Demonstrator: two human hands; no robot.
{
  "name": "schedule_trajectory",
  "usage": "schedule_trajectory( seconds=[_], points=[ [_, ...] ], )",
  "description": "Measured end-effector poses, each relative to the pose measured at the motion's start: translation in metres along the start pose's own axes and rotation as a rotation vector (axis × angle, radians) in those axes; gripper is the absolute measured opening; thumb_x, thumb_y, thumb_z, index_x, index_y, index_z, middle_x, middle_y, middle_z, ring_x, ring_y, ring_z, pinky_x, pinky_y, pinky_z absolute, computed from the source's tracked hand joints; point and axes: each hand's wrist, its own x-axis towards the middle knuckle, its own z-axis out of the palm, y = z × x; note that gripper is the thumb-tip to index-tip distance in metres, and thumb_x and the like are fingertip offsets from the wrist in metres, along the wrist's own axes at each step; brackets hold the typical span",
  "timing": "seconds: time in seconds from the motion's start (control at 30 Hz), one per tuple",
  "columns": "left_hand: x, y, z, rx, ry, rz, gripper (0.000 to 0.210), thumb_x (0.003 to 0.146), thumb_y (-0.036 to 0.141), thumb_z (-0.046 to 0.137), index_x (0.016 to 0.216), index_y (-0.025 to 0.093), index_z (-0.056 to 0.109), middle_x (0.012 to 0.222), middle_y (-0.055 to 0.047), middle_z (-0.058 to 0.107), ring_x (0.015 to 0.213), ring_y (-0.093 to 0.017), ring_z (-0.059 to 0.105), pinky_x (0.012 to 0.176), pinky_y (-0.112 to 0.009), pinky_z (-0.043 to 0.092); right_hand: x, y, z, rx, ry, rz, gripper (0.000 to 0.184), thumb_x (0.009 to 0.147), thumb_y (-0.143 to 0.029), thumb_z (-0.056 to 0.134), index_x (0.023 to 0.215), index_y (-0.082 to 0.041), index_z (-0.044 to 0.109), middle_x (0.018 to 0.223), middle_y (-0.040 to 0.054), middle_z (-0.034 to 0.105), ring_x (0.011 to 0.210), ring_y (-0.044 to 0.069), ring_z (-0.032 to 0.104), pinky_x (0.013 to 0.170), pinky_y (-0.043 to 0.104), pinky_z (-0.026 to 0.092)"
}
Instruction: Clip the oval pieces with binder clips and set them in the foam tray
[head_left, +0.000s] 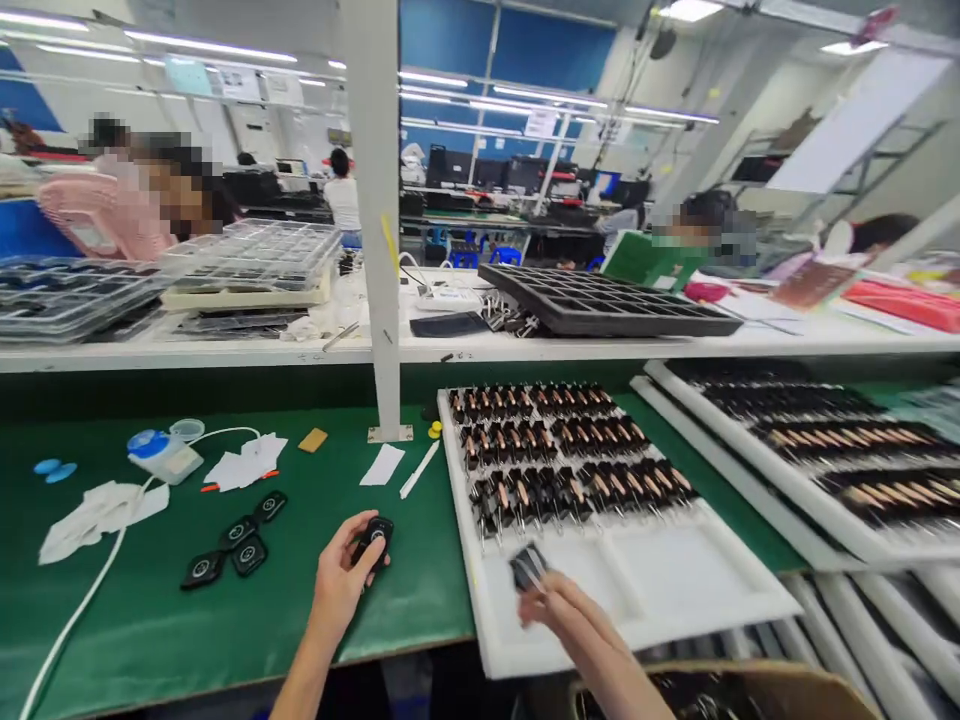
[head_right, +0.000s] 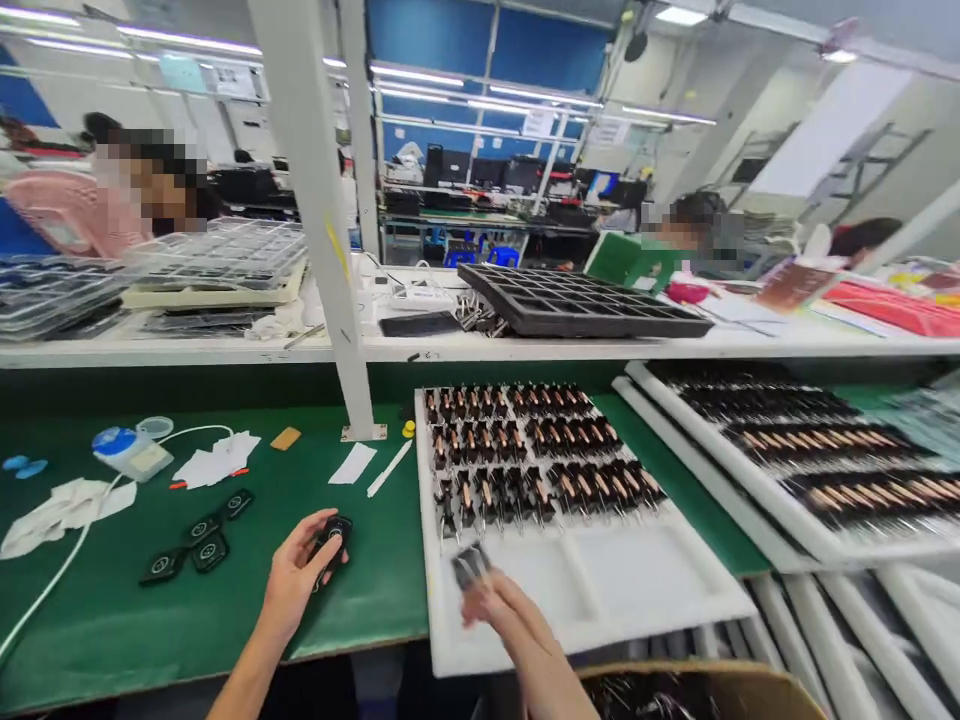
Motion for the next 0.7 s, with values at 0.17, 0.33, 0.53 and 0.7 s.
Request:
schedule_trajectory(
  seconds=[0.17,0.33,0.53,0.7],
  points=[
    [0.006,-0.001,-0.007,0.033,-0.065,-0.063,0.060,0.061,0.044,0.093,0.110,0.018,0.073,0.094,-0.009,0.073,0.059,-0.021,0.070,0.040,-0.023,0.040,0.053,-0.044,0.069,0.511,-0.357,0.044,0.051,0.077,-0.062,0.078,0.105,-0.022,0.065,0.090,0.0048,0.067,0.076,0.019,0.064,0.075,0.036,0.055],
    [0.011,-0.004,-0.020,-0.058,0.008,-0.043,0.054,0.063,0.042,0.092,0.109,0.019,0.075,0.101,-0.011,0.076,0.059,-0.020,0.070,0.042,-0.023,0.041,0.090,-0.024,0.111,0.518,-0.380,0.149,0.052,0.071,-0.064,0.079,0.086,-0.017,0.065,0.070,0.0012,0.064,0.054,0.012,0.056,0.054,0.027,0.046],
    [0.008,-0.002,-0.029,-0.074,-0.087,-0.158,0.043,0.063,0.037,0.092,0.099,0.016,0.082,0.092,-0.013,0.076,0.063,-0.021,0.066,0.053,-0.031,0.055,0.093,-0.011,0.112,0.270,-0.330,0.044,0.045,0.083,-0.063,0.066,0.080,-0.018,0.066,0.056,-0.0053,0.047,0.051,0.009,0.038,0.047,0.023,0.028],
    [0.016,0.001,-0.031,0.026,-0.090,-0.136,0.035,0.062,0.033,0.092,0.092,0.017,0.084,0.087,-0.012,0.074,0.070,-0.024,0.064,0.052,-0.032,0.057,0.092,-0.017,0.103,0.156,-0.429,0.038,0.027,0.083,-0.044,0.068,0.082,-0.018,0.072,0.058,-0.0039,0.052,0.055,0.011,0.043,0.053,0.025,0.032]
  ],
)
